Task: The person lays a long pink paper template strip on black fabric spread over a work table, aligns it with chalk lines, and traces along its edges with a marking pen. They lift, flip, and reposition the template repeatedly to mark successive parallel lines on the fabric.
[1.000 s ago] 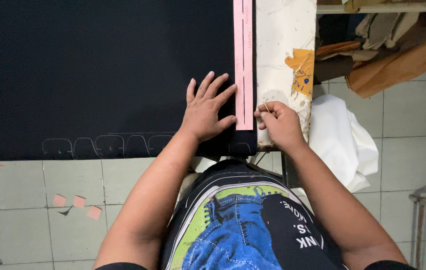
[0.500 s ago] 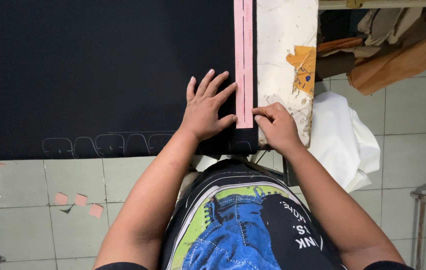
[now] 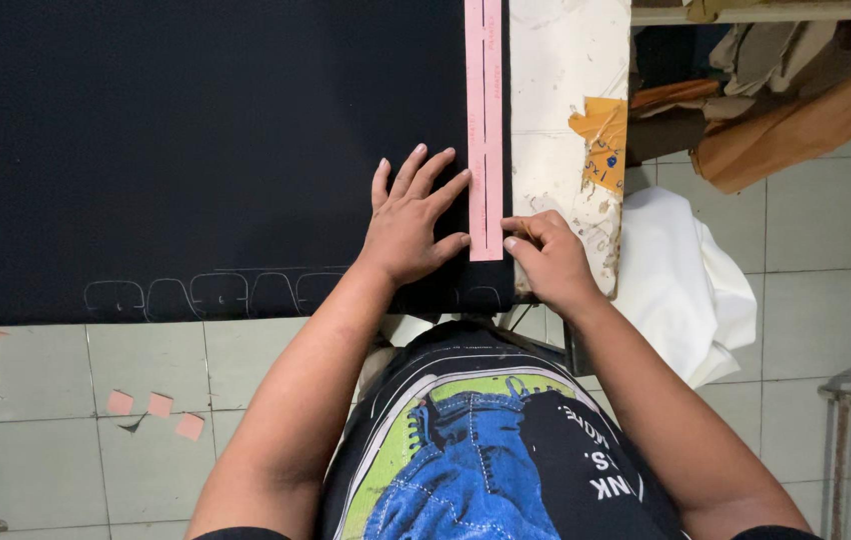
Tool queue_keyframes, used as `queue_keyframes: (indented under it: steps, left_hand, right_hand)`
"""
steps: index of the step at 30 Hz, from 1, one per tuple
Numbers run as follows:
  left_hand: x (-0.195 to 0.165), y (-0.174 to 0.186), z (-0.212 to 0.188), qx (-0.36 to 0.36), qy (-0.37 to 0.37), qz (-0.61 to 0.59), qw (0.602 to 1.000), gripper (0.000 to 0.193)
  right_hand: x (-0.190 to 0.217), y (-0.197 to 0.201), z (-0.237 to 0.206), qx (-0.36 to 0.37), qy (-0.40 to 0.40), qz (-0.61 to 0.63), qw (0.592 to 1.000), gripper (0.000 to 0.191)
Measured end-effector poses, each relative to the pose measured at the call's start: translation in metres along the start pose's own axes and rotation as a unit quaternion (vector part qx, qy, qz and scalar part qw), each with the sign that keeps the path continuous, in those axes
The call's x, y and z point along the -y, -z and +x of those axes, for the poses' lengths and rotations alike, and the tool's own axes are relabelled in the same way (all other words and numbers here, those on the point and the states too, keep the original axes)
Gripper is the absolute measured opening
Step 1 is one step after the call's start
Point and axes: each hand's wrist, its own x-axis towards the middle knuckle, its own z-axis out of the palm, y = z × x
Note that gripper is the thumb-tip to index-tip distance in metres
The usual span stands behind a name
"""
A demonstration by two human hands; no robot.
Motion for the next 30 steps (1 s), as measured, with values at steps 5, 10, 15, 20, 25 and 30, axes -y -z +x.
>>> queue_keyframes:
  steps: [5,10,15,20,25,30]
  left_hand:
    - [0.001,0.0,0.001,0.0,-0.006,-0.001,1.0,0.082]
    - [0.001,-0.002,0.001,-0.005,-0.006,-0.001,1.0,0.082]
    - [0.001,-0.004,0.002,-0.004,-0.006,0.002,1.0,0.083]
    - [-0.001,-0.004,0.003,-0.005,-0.003,0.006,1.0,0.082]
    - [-0.002,-0.003,0.002,-0.002,-0.003,0.009,1.0,0.082]
    - [-0.007,0.0,0.0,0.002,0.004,0.01,1.0,0.08]
  right_hand:
    - [-0.002,0.002,0.002,0.011,0.006,0.007,1.0,0.029]
    - [0.003,0.003,0.0,0.009,0.022,0.01,1.0,0.029]
    - [0.014,0.001,-0.005,-0.018,-0.02,-0.055,0.998,0.041]
    - [0.019,0.003,-0.005,-0.013,-0.011,-0.08,0.997,0.043]
    - [0.018,0.013,0.002,0.01,0.016,-0.135,0.991,0.037]
    - [0.02,0.015,0.005,-0.014,0.056,-0.174,0.983,0.031]
